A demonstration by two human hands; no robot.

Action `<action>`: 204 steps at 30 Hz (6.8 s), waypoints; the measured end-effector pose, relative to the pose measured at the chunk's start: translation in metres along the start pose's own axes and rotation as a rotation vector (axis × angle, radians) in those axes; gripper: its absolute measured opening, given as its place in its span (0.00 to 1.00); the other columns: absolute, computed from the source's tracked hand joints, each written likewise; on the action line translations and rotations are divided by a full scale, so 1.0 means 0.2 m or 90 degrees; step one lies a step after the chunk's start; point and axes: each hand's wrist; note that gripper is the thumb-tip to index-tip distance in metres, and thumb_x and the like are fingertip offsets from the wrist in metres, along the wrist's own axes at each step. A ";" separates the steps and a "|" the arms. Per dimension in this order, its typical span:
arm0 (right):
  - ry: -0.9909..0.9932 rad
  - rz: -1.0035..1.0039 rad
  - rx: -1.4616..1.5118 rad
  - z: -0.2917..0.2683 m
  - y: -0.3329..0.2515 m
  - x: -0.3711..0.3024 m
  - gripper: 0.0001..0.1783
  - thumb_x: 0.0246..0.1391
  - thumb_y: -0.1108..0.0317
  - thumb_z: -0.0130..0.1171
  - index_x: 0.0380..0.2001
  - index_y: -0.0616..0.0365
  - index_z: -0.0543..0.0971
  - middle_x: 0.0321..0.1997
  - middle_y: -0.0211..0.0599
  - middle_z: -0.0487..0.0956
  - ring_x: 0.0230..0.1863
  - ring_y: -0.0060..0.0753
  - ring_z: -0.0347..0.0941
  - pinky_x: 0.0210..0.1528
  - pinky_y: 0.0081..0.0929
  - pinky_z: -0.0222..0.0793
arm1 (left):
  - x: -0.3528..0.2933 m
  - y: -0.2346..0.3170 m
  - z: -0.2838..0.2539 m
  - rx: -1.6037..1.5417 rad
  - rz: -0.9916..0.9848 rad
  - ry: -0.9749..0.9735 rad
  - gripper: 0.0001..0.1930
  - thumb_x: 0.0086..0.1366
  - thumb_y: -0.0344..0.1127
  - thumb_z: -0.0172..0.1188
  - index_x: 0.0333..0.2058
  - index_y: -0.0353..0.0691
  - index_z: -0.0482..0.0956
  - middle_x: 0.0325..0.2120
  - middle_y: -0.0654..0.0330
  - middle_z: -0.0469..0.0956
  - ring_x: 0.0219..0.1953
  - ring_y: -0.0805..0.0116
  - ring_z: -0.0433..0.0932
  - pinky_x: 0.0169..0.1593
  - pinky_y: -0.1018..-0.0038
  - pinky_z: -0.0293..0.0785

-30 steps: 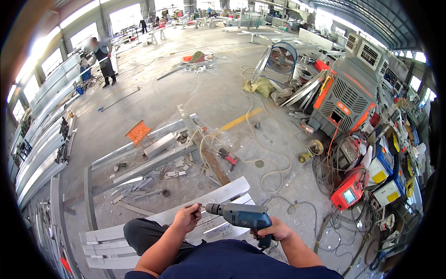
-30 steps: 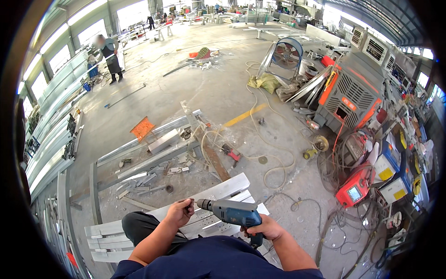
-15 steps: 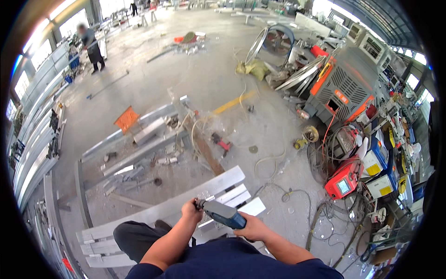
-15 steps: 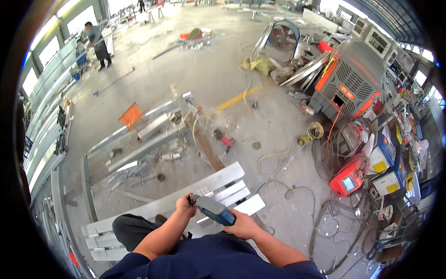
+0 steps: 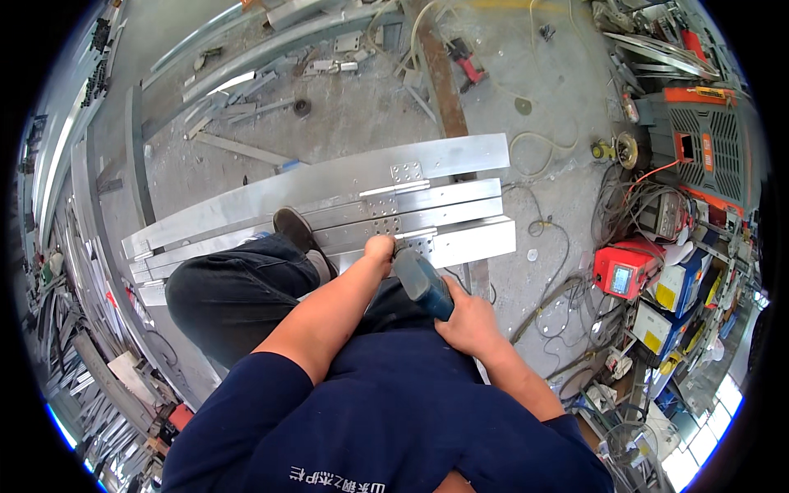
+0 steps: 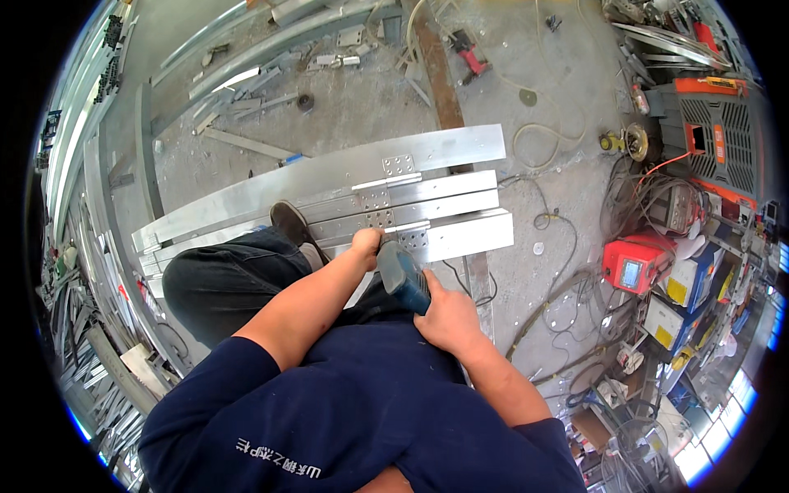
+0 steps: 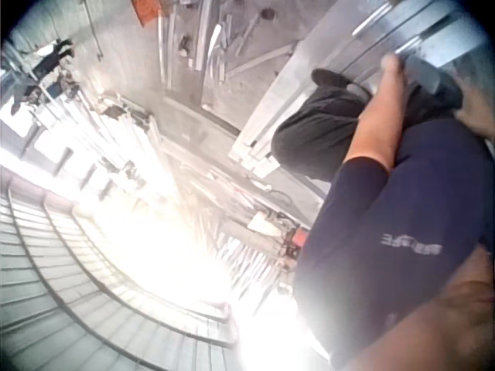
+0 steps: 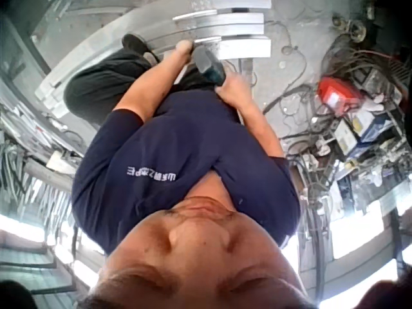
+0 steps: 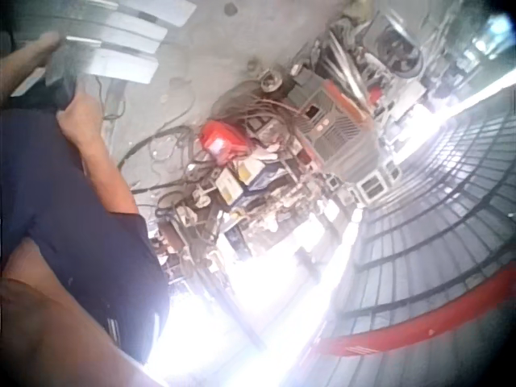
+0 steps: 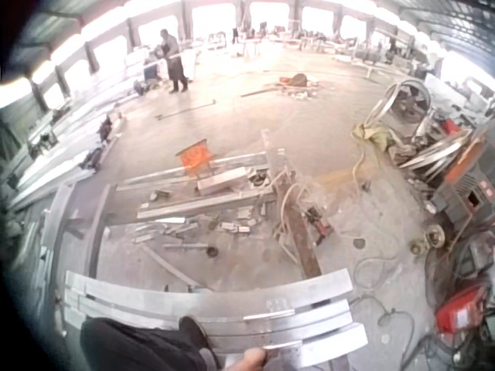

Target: The person is sitting on the floor in a workshop, using a cordless drill to fasten screws into a metal frame structure. They repeatedly pick up screws and drive them into pre-drilled holes on the metal assembly.

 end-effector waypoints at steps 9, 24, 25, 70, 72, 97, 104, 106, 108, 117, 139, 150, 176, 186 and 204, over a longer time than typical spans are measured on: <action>-0.031 -0.002 -0.113 0.05 -0.05 0.23 0.47 0.38 0.63 0.68 0.64 0.61 0.63 0.34 0.50 0.82 0.32 0.53 0.80 0.39 0.43 0.77 | -0.32 0.28 0.20 -0.156 -0.043 -0.035 0.10 0.65 0.36 0.53 0.31 0.37 0.80 0.27 0.56 0.80 0.27 0.62 0.78 0.34 0.64 0.76; -0.004 -0.005 -0.116 0.09 -0.12 0.46 0.46 0.35 0.66 0.69 0.63 0.61 0.65 0.28 0.51 0.81 0.28 0.54 0.79 0.35 0.44 0.76 | -0.09 0.34 0.15 -0.162 -0.069 -0.037 0.09 0.66 0.34 0.53 0.33 0.37 0.80 0.26 0.58 0.78 0.26 0.63 0.76 0.31 0.64 0.74; -0.006 -0.009 -0.113 0.09 -0.13 0.46 0.46 0.35 0.66 0.69 0.63 0.61 0.65 0.27 0.51 0.81 0.28 0.55 0.79 0.34 0.45 0.76 | -0.08 0.34 0.14 -0.160 -0.074 -0.043 0.09 0.67 0.35 0.53 0.33 0.37 0.80 0.26 0.58 0.78 0.26 0.63 0.76 0.31 0.64 0.74; -0.201 0.046 -0.219 -0.02 -0.32 0.65 0.44 0.42 0.65 0.61 0.64 0.70 0.61 0.30 0.51 0.82 0.31 0.51 0.81 0.38 0.43 0.77 | -0.60 0.62 0.10 -0.056 -0.295 -0.200 0.16 0.62 0.51 0.59 0.28 0.42 0.76 0.22 0.60 0.77 0.21 0.64 0.76 0.29 0.65 0.79; -0.200 0.036 -0.220 -0.02 -0.32 0.66 0.44 0.42 0.65 0.61 0.64 0.69 0.61 0.30 0.51 0.82 0.31 0.51 0.81 0.38 0.43 0.77 | -0.60 0.62 0.10 -0.073 -0.297 -0.206 0.16 0.61 0.50 0.59 0.28 0.42 0.76 0.22 0.60 0.77 0.21 0.64 0.76 0.30 0.65 0.79; -0.219 0.047 -0.265 -0.09 -0.36 0.72 0.40 0.42 0.67 0.61 0.61 0.65 0.64 0.29 0.49 0.82 0.32 0.49 0.82 0.37 0.42 0.77 | -0.59 0.61 0.11 -0.120 -0.284 -0.214 0.18 0.62 0.52 0.58 0.29 0.42 0.77 0.24 0.60 0.78 0.24 0.63 0.77 0.33 0.64 0.79; -0.210 0.041 -0.256 -0.09 -0.35 0.72 0.39 0.42 0.68 0.60 0.61 0.65 0.65 0.29 0.50 0.82 0.32 0.50 0.81 0.37 0.43 0.77 | -0.62 0.64 0.13 -0.124 -0.294 -0.209 0.17 0.62 0.51 0.58 0.29 0.43 0.76 0.23 0.60 0.78 0.23 0.64 0.77 0.32 0.66 0.79; -0.203 0.039 -0.252 -0.09 -0.35 0.72 0.39 0.42 0.68 0.60 0.61 0.65 0.65 0.29 0.50 0.82 0.32 0.51 0.81 0.37 0.43 0.77 | -0.62 0.65 0.13 -0.122 -0.291 -0.207 0.17 0.62 0.51 0.58 0.29 0.42 0.76 0.23 0.60 0.78 0.23 0.64 0.77 0.32 0.66 0.80; -0.203 0.040 -0.254 -0.09 -0.35 0.72 0.39 0.41 0.68 0.60 0.60 0.65 0.65 0.29 0.50 0.82 0.32 0.51 0.81 0.37 0.43 0.77 | -0.62 0.64 0.13 -0.123 -0.290 -0.208 0.17 0.62 0.51 0.58 0.30 0.42 0.76 0.23 0.60 0.78 0.23 0.64 0.77 0.32 0.66 0.80; -0.196 0.042 -0.262 -0.08 -0.34 0.72 0.40 0.41 0.68 0.61 0.61 0.64 0.65 0.28 0.48 0.82 0.31 0.49 0.82 0.37 0.42 0.77 | -0.62 0.65 0.13 -0.128 -0.289 -0.211 0.17 0.62 0.51 0.58 0.31 0.42 0.76 0.23 0.60 0.77 0.22 0.65 0.77 0.32 0.67 0.80; -0.209 0.059 -0.268 -0.09 -0.35 0.72 0.40 0.42 0.66 0.61 0.62 0.62 0.64 0.30 0.49 0.83 0.32 0.52 0.81 0.38 0.44 0.77 | -0.59 0.61 0.13 -0.125 -0.269 -0.216 0.17 0.62 0.51 0.58 0.33 0.42 0.77 0.25 0.60 0.78 0.24 0.65 0.78 0.34 0.66 0.80; -0.223 0.071 -0.270 -0.10 -0.37 0.73 0.42 0.42 0.66 0.62 0.63 0.61 0.63 0.31 0.48 0.83 0.34 0.52 0.82 0.39 0.44 0.77 | -0.59 0.61 0.13 -0.123 -0.265 -0.208 0.17 0.63 0.52 0.57 0.31 0.42 0.77 0.25 0.59 0.78 0.24 0.63 0.77 0.34 0.64 0.79; -0.157 0.028 -0.293 -0.02 -0.31 0.78 0.41 0.39 0.65 0.64 0.61 0.60 0.65 0.32 0.49 0.82 0.32 0.54 0.81 0.39 0.44 0.77 | -0.42 0.59 0.08 -0.025 -0.257 -0.204 0.19 0.61 0.53 0.59 0.33 0.41 0.79 0.27 0.58 0.80 0.26 0.63 0.79 0.35 0.64 0.80; -0.156 0.069 -0.240 -0.01 -0.30 0.74 0.37 0.41 0.67 0.61 0.58 0.64 0.66 0.31 0.51 0.83 0.34 0.53 0.82 0.40 0.42 0.78 | -0.47 0.61 0.12 0.018 -0.205 -0.151 0.17 0.60 0.51 0.62 0.31 0.43 0.77 0.25 0.60 0.78 0.25 0.64 0.79 0.32 0.63 0.80; 0.089 -0.004 0.224 -0.22 -0.06 0.00 0.34 0.37 0.68 0.64 0.53 0.61 0.73 0.34 0.44 0.83 0.36 0.43 0.80 0.46 0.34 0.74 | -0.82 0.86 0.01 0.342 0.261 -0.054 0.09 0.62 0.30 0.54 0.31 0.30 0.80 0.26 0.56 0.76 0.25 0.67 0.72 0.30 0.69 0.70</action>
Point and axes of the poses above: each hand's wrist, its own x-axis towards the middle knuckle, its own z-axis out of the palm, y = z × x
